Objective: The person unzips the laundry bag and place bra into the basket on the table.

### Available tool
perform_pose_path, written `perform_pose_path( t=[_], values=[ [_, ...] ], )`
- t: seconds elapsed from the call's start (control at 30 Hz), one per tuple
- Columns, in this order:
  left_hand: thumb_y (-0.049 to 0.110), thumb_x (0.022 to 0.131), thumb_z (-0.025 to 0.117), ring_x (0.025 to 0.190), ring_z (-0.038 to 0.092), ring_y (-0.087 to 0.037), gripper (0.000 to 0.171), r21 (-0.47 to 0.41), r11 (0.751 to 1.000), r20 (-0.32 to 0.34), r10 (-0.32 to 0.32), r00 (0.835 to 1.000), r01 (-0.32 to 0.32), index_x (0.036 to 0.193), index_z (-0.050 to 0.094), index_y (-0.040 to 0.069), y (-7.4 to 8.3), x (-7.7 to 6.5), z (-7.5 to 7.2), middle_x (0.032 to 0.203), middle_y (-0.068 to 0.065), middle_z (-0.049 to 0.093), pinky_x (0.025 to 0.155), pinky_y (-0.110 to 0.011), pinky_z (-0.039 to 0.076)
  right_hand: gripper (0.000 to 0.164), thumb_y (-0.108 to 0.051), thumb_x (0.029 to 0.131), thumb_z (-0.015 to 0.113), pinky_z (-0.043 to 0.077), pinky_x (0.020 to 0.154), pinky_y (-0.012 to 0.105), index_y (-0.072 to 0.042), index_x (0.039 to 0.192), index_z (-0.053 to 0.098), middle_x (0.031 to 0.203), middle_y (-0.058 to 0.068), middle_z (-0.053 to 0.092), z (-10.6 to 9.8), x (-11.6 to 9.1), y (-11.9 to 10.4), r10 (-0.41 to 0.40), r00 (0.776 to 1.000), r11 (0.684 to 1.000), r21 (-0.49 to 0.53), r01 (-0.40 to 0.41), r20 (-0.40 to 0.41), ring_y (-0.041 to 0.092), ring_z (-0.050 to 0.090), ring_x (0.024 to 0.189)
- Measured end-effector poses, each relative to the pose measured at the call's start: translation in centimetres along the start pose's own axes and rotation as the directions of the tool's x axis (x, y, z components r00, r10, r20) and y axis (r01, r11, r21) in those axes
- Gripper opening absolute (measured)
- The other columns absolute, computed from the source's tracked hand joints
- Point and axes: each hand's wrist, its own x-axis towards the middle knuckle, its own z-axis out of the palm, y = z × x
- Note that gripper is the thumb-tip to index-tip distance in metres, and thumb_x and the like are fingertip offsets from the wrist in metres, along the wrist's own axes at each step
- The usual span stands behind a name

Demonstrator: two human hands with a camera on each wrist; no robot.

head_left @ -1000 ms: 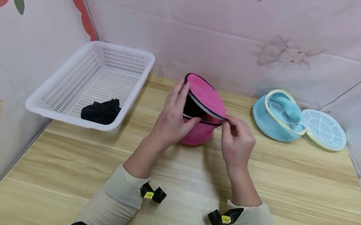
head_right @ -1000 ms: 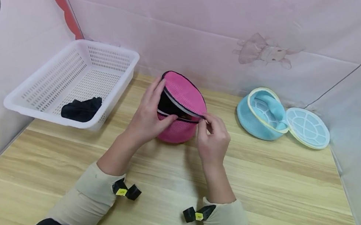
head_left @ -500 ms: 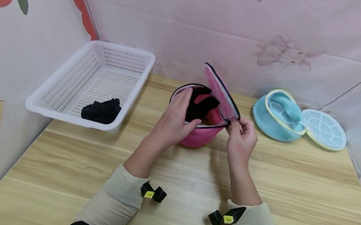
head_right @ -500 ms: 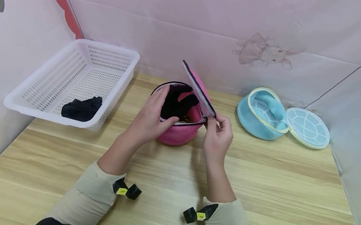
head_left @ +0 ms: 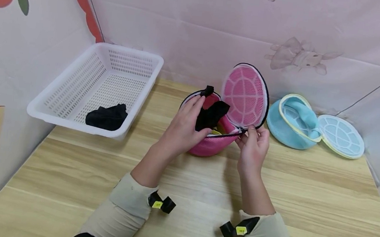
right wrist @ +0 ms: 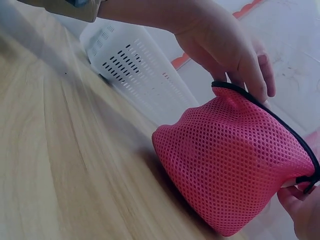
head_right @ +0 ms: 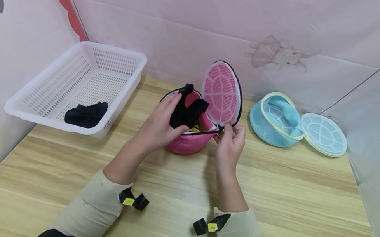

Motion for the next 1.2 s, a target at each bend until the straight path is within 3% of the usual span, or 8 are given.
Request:
perform_pose_path(
  t=[0.23,0.43,0.73,0.87,1.03,1.2],
  values=[
    [0.028,0.083,0.079,0.143,0.032,-0.031,0.086,0.013,0.999,0.027,-0.052,0.998,0.051,0.152,0.033,0.003,0.2,0.0,-0.1,0.155,-0.016,0.034,0.116,-0.044,0.032,0.009,-0.015,0.106,0.037,0.054,0.056,0.023,-0.013,0.11,0.046,0.097,0.008,0.059,0.2,0.1,0.2,0.045,0.999,0.99,0.135,-0.045,0.002,0.014,0.067,0.063],
    [0.03,0.084,0.078,0.141,0.034,-0.031,0.084,0.039,0.996,0.049,-0.08,0.996,0.078,0.151,0.034,0.003,0.2,-0.1,-0.1,0.15,-0.016,0.04,0.117,-0.044,0.031,0.014,-0.015,0.106,0.037,0.048,0.054,0.023,-0.01,0.115,0.045,0.083,0.004,0.063,0.1,0.2,0.6,0.065,0.998,0.977,0.205,-0.064,0.004,0.012,0.06,0.059],
    [0.034,0.084,0.076,0.136,0.039,-0.029,0.084,0.08,0.989,0.065,-0.13,0.989,0.124,0.15,0.035,0.003,0.3,-0.1,0.0,0.145,-0.013,0.045,0.111,-0.044,0.04,0.01,-0.018,0.104,0.044,0.051,0.061,0.026,-0.01,0.106,0.049,0.078,0.002,0.066,-0.4,0.6,1.2,0.127,0.99,0.976,0.184,-0.115,-0.055,0.014,0.063,0.065],
    [0.036,0.085,0.075,0.133,0.041,-0.031,0.083,0.11,0.982,0.076,-0.163,0.984,0.154,0.15,0.036,0.002,0.4,-0.1,0.0,0.144,-0.015,0.046,0.109,-0.044,0.041,0.018,-0.026,0.103,0.048,0.053,0.062,0.026,-0.009,0.1,0.054,0.071,-0.001,0.067,-0.5,0.7,1.7,0.183,0.981,0.976,0.136,-0.173,-0.067,0.011,0.064,0.063],
    [0.046,0.087,0.07,0.131,0.044,-0.036,0.087,0.218,0.956,0.125,-0.227,0.966,0.197,0.148,0.035,-0.004,0.4,1.1,0.1,0.14,-0.019,0.051,0.111,-0.043,0.037,0.031,-0.035,0.1,0.055,0.057,0.072,0.027,-0.005,0.106,0.062,0.074,-0.004,0.074,-0.7,0.6,2.4,0.25,0.967,0.968,0.039,-0.248,-0.055,0.008,0.071,0.073],
    [0.063,0.087,0.061,0.128,0.048,-0.035,0.096,0.375,0.899,0.235,-0.329,0.915,0.227,0.147,0.035,-0.007,0.7,3.2,0.4,0.132,-0.019,0.06,0.112,-0.043,0.035,0.043,-0.037,0.097,0.061,0.056,0.083,0.026,0.001,0.117,0.063,0.078,-0.008,0.075,-1.1,0.5,2.9,0.252,0.966,0.962,-0.096,-0.256,-0.055,0.005,0.071,0.083]
  ],
)
